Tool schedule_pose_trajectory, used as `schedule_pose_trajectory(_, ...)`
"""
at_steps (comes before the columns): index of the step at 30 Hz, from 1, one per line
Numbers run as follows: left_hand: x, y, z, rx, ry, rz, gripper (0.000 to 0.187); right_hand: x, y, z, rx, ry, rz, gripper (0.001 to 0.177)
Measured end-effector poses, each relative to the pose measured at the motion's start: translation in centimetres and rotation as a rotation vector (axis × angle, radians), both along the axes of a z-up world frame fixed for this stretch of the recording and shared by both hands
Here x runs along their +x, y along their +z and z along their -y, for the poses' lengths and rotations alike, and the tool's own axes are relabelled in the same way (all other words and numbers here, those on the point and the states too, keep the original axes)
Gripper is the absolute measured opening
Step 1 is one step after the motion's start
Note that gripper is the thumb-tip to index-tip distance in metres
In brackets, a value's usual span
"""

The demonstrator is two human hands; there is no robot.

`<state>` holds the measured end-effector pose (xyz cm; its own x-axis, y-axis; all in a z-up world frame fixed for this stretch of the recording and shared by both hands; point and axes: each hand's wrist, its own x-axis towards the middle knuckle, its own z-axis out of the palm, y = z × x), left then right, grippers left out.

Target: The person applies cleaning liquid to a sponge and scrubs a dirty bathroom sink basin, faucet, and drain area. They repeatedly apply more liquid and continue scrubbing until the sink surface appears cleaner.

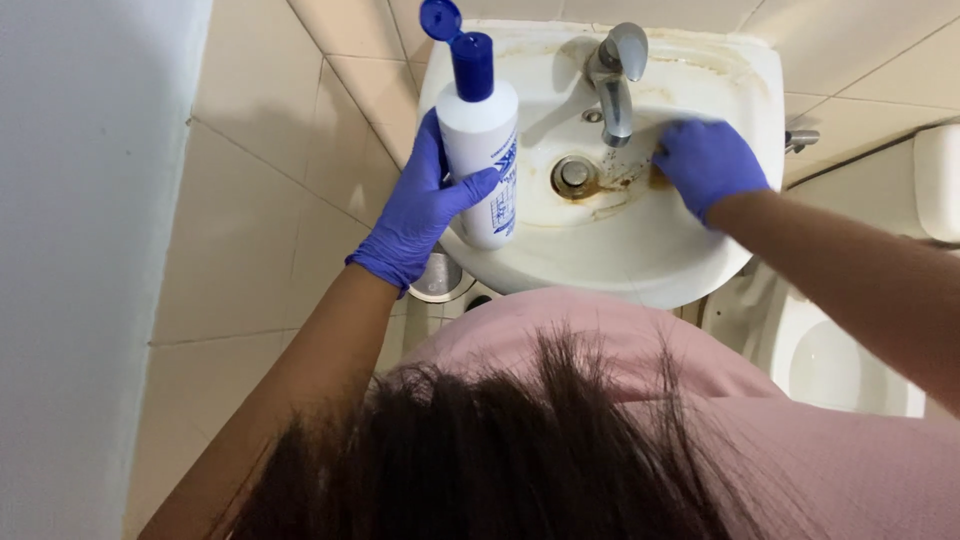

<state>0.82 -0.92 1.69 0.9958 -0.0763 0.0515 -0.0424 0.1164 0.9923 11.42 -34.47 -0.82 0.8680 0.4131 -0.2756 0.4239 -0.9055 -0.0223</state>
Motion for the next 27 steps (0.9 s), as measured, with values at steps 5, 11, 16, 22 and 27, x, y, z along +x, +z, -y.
schedule_pose_trajectory(5,-0.6,0.3,-0.1,0.017,0.045,0.005,0.078,-4.5,-0.6,-2.1,-0.379,-0.336,-0.146,0.052)
schedule_pose_trajectory(11,-1.2,0.1,0.4,0.014,0.064,0.008,0.079,-7.7,1.3,-8.1,-0.112,-0.287,-0.580,0.074)
schedule_pose_trajectory(16,-1.3,-1.8,0.0,0.017,0.062,0.094,0.078,-4.6,-3.3,-3.8,0.184,-0.440,-0.716,0.055)
schedule_pose_trajectory(22,-1.4,-1.4,1.1,0.016,0.057,0.101,0.070,-4.4,7.5,-4.6,0.687,-0.638,-0.463,0.025)
schedule_pose_trajectory(27,-1.4,-2.1,2.4,0.019,0.054,0.115,0.076,0.3,5.1,-5.6,0.964,-0.595,-0.300,0.037)
